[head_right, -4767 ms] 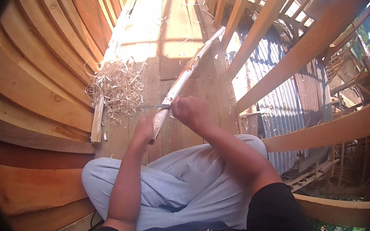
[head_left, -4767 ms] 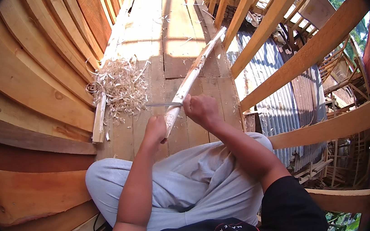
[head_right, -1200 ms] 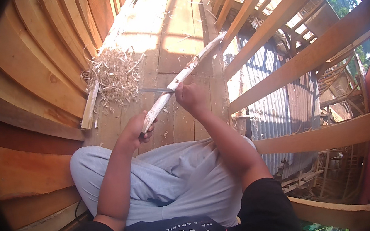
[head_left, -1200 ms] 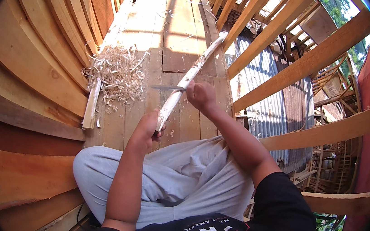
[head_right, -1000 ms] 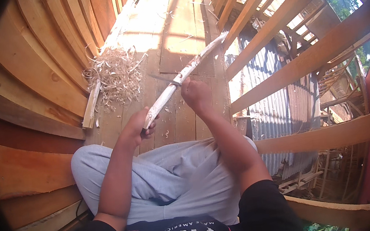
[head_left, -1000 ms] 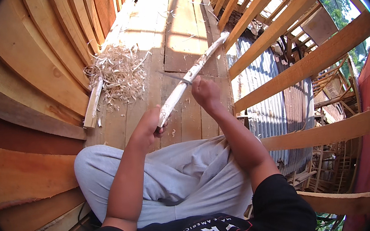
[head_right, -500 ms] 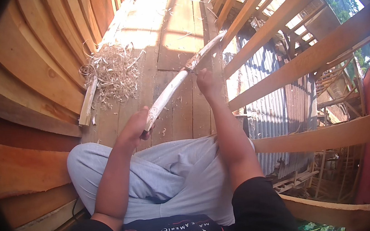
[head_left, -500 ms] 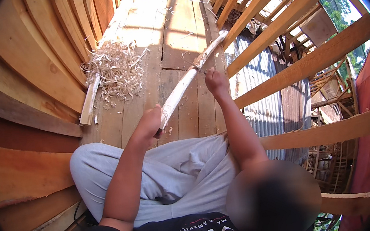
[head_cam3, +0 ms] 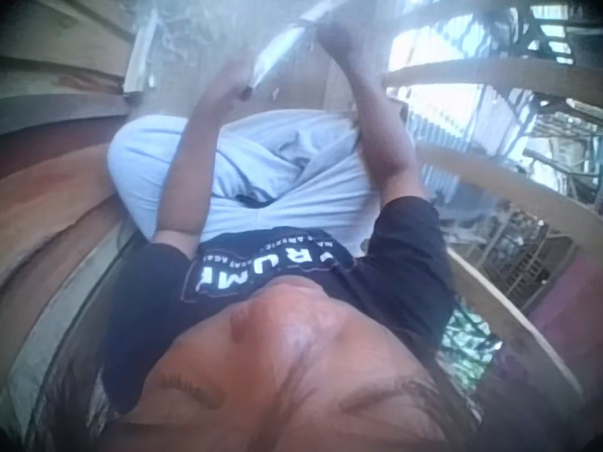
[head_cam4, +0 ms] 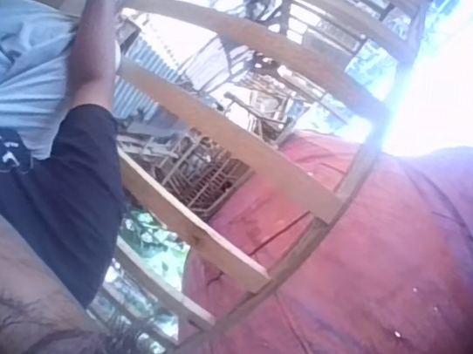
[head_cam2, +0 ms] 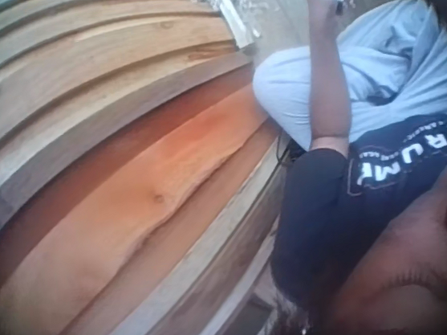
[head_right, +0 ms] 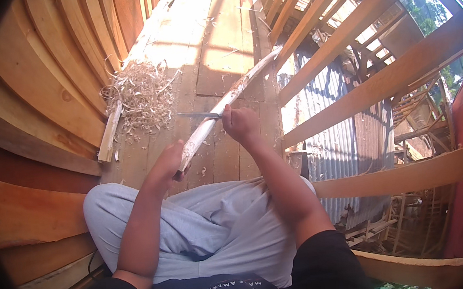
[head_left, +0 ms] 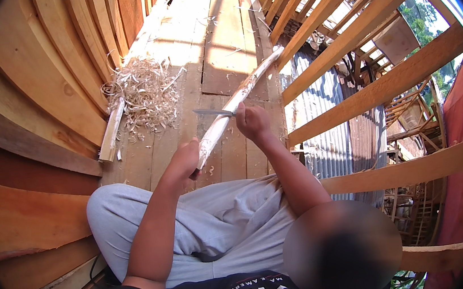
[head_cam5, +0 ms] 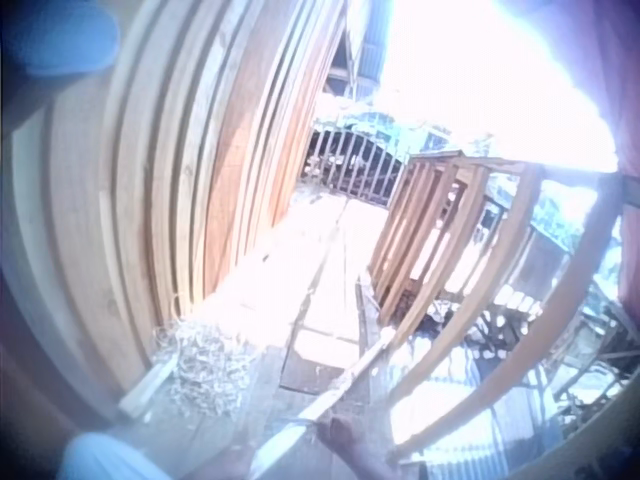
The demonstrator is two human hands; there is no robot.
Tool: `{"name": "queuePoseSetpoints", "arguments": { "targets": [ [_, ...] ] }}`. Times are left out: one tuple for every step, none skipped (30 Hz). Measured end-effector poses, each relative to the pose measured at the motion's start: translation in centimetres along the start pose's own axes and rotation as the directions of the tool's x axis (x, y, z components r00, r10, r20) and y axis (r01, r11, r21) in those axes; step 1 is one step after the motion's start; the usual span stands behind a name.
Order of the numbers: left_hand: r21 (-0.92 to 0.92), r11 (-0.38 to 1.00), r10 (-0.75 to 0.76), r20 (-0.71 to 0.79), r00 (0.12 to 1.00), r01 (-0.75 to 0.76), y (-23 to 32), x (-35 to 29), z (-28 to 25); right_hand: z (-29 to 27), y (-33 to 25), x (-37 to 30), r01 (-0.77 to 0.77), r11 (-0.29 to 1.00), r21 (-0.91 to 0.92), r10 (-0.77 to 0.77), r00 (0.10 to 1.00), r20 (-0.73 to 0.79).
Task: The person sits cross-legged on a wooden floor and uses a knife to shave thin strips from a rectangular piece of wood. The person holds the wood with the left hand and repeatedly draws the knife along its length to remove shavings.
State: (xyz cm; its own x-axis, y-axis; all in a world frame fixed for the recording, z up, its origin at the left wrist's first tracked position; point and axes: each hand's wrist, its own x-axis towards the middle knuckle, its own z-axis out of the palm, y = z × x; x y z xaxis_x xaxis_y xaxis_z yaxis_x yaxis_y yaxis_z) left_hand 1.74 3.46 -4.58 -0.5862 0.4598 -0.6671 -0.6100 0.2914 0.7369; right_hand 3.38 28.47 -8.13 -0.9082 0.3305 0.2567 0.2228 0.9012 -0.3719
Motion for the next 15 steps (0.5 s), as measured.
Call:
{"name": "queuePoseSetpoints", "arguments": {
  "targets": [
    [0.012, 1.000, 0.003, -0.002, 1.000, -0.003, 0.1, -0.1, 0.1, 0.1, 0.2, -0.3, 0.113, 0.994, -0.002, -0.113, 0.993, 0.033],
    [0.031, 1.000, 0.002, 0.000, 1.000, -0.002, -0.1, -0.4, 0.4, 0.1, 1.3, 0.7, -0.080, 0.997, -0.003, 0.079, 0.989, -0.126],
    [0.006, 1.000, -0.017, 0.014, 1.000, 0.017, -0.4, -0.4, 0.8, 0.0, 2.5, 0.7, -0.137, 0.990, -0.023, 0.132, 0.980, -0.152],
    [-0.021, 0.999, -0.025, 0.016, 1.000, 0.026, -0.4, -0.1, 1.0, 0.1, 3.2, 1.3, -0.181, 0.983, -0.034, 0.172, 0.968, -0.184],
    [-0.048, 0.998, -0.033, 0.019, 0.999, 0.034, -0.3, 0.1, 1.1, 0.3, 3.6, 1.5, -0.226, 0.973, -0.043, 0.211, 0.953, -0.217],
    [-0.024, 0.999, -0.021, 0.017, 1.000, 0.021, -0.2, 0.1, 0.7, 1.3, 3.4, 1.2, -0.213, 0.977, 0.018, 0.212, 0.954, -0.214],
    [-0.011, 1.000, -0.015, 0.007, 1.000, 0.015, -0.3, 0.0, 0.1, 1.7, 2.3, 0.6, -0.089, 0.996, 0.024, 0.091, 0.987, -0.129],
    [0.001, 1.000, -0.005, 0.001, 1.000, 0.005, -0.3, -0.1, -0.2, 1.0, 0.7, -0.1, 0.038, 0.999, 0.036, -0.036, 0.998, -0.049],
    [-0.020, 1.000, -0.006, 0.012, 1.000, 0.006, -0.3, -0.1, -0.5, 0.7, -0.2, -0.3, 0.163, 0.985, 0.059, -0.165, 0.986, 0.030],
    [-0.029, 1.000, -0.003, 0.045, 0.999, 0.004, -0.1, -0.1, -0.1, 0.6, 1.6, -0.1, 0.150, 0.989, 0.015, -0.150, 0.988, 0.025],
    [-0.036, 0.999, -0.011, 0.071, 0.997, 0.014, -0.3, -0.4, 0.1, 0.4, 3.4, 0.4, -0.002, 1.000, 0.002, 0.002, 0.999, -0.037],
    [-0.042, 0.999, -0.020, 0.078, 0.997, 0.024, -0.5, -0.6, 0.6, 0.1, 5.2, 1.3, -0.153, 0.988, 0.001, 0.152, 0.983, -0.100],
    [-0.053, 0.998, -0.024, 0.075, 0.997, 0.028, -0.4, -0.6, 1.1, -0.1, 5.4, 2.1, -0.290, 0.957, 0.013, 0.289, 0.944, -0.162],
    [-0.063, 0.997, -0.028, 0.074, 0.997, 0.032, -0.3, -0.6, 1.3, 0.4, 5.1, 2.1, -0.323, 0.946, -0.005, 0.317, 0.931, -0.184],
    [-0.027, 0.999, -0.029, 0.041, 0.999, 0.030, -0.3, -0.6, 1.1, 0.9, 4.8, 1.6, -0.239, 0.971, -0.014, 0.236, 0.965, -0.116]
  ]
}}
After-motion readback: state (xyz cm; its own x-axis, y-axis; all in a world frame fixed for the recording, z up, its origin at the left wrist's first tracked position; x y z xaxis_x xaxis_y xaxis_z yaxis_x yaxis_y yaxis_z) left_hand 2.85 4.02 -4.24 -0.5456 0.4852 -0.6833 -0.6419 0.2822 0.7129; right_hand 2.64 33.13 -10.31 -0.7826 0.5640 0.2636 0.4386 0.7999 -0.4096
